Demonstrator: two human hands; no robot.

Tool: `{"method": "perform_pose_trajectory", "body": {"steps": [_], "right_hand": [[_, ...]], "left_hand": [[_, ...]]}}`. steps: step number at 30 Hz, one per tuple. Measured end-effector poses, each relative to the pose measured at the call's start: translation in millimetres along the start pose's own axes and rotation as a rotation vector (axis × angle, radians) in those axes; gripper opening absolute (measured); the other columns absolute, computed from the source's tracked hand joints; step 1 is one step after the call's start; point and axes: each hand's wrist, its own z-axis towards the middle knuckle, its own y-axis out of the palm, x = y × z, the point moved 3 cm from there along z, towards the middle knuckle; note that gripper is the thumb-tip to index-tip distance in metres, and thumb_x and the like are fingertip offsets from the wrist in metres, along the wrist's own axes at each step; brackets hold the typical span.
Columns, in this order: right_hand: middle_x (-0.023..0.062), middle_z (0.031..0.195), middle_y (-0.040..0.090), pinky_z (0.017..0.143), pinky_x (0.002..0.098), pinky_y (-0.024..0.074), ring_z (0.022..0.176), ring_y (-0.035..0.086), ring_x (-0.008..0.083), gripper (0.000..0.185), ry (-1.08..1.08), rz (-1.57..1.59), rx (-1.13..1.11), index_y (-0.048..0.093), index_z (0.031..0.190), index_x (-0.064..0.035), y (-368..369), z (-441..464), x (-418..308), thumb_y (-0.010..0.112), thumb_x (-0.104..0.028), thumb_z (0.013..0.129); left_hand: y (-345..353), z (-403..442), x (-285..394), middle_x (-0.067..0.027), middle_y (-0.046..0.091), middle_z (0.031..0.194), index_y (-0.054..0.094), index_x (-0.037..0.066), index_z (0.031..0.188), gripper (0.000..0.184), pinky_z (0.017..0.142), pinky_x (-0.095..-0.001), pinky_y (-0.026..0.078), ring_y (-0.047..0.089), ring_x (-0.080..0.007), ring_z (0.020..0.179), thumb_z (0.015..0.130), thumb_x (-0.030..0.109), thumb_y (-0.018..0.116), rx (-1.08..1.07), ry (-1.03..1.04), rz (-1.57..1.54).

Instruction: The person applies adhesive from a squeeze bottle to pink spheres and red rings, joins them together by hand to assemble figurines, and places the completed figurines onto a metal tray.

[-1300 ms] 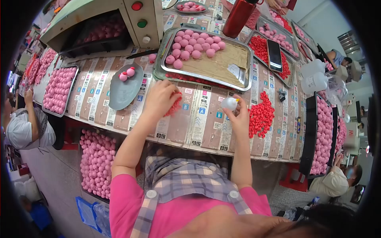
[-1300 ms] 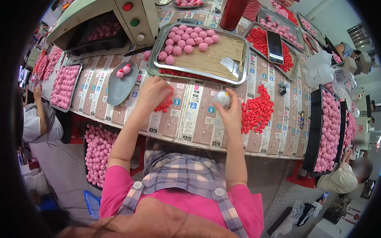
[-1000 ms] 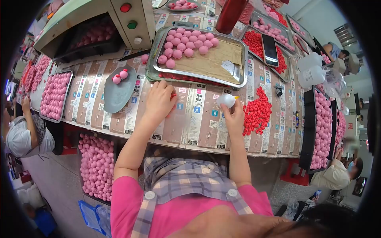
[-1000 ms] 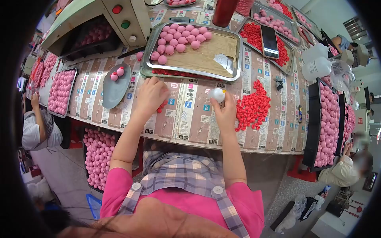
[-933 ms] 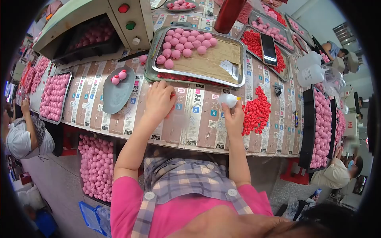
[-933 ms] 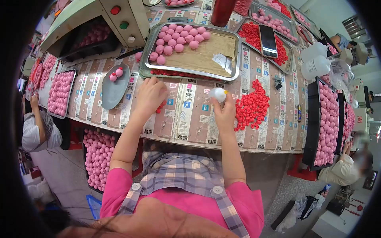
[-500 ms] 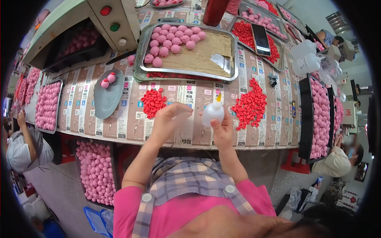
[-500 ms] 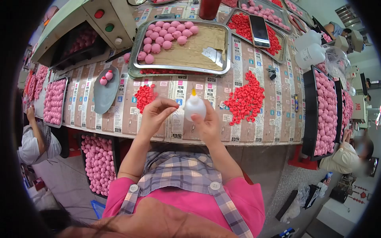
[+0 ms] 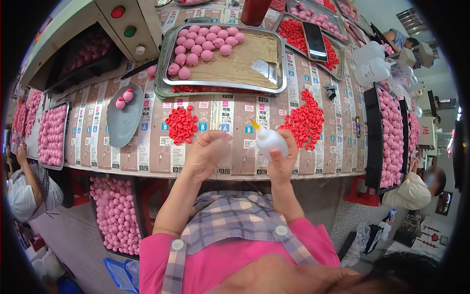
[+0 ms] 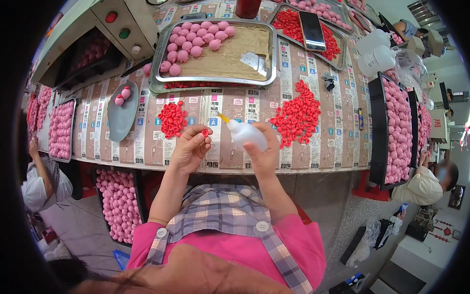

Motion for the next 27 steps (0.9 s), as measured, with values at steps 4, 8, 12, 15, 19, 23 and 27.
{"method": "perform_pose_trajectory", "body": {"steps": [4,8,12,15,19,23,27], "right_hand": [[0.003,0.083,0.05,0.066,0.0232,0.0397,0.075,0.049,0.0102,0.046,-0.187,-0.052,0.1,0.051,0.09,-0.0009,-1,6,-22,0.074,-0.034,0.068],[0.0044,0.083,0.051,0.065,0.0243,0.0403,0.074,0.05,0.0121,0.044,-0.245,-0.072,0.065,0.052,0.09,-0.0008,-3,4,-24,0.075,-0.029,0.067],[0.0076,0.082,0.054,0.063,0.0263,0.041,0.071,0.052,0.0159,0.041,-0.316,-0.242,0.015,0.053,0.088,-0.0008,2,1,-27,0.076,-0.026,0.066],[0.0093,0.08,0.056,0.062,0.0279,0.0412,0.068,0.053,0.0182,0.04,-0.345,-0.357,-0.003,0.053,0.088,-0.0008,6,0,-28,0.076,-0.025,0.066],[0.0089,0.077,0.057,0.06,0.0286,0.0414,0.067,0.053,0.0189,0.039,-0.362,-0.372,-0.025,0.054,0.088,-0.0007,11,2,-29,0.076,-0.024,0.066],[0.0086,0.077,0.057,0.059,0.0281,0.0417,0.066,0.053,0.0181,0.038,-0.379,-0.398,-0.037,0.055,0.086,-0.001,15,3,-33,0.076,-0.024,0.066],[0.0086,0.077,0.058,0.059,0.0276,0.0421,0.066,0.054,0.0178,0.037,-0.373,-0.382,-0.05,0.055,0.086,-0.0013,17,2,-37,0.076,-0.023,0.065]], "left_hand": [[9,-1,1,-0.0107,0.059,0.093,0.053,0.001,0.101,0.019,0.067,-0.0238,0.054,0.061,-0.0142,0.076,0.083,0.008,0.055,0.07,-0.025,-0.112],[11,-1,1,-0.0103,0.059,0.093,0.052,0.001,0.102,0.02,0.066,-0.0236,0.054,0.061,-0.014,0.077,0.084,0.01,0.055,0.061,-0.031,-0.127],[11,-1,1,-0.0098,0.059,0.092,0.052,0.001,0.102,0.021,0.065,-0.0231,0.054,0.062,-0.0137,0.077,0.084,0.01,0.055,0.06,-0.018,-0.117],[11,-2,1,-0.0097,0.059,0.092,0.052,0.001,0.101,0.021,0.065,-0.0233,0.054,0.062,-0.0138,0.076,0.083,0.011,0.056,0.059,-0.018,-0.109],[9,-2,2,-0.0067,0.06,0.092,0.058,0.005,0.098,0.017,0.078,-0.0278,0.047,0.057,-0.0148,0.085,0.082,0.011,0.058,0.019,-0.046,-0.077],[9,-2,2,-0.0059,0.06,0.091,0.058,0.005,0.097,0.016,0.077,-0.0272,0.046,0.057,-0.0143,0.084,0.082,0.011,0.059,0.012,-0.046,-0.082],[8,-1,3,-0.0045,0.06,0.09,0.058,0.006,0.095,0.015,0.075,-0.026,0.046,0.056,-0.013,0.082,0.081,0.011,0.059,0.011,-0.047,-0.076]]}}
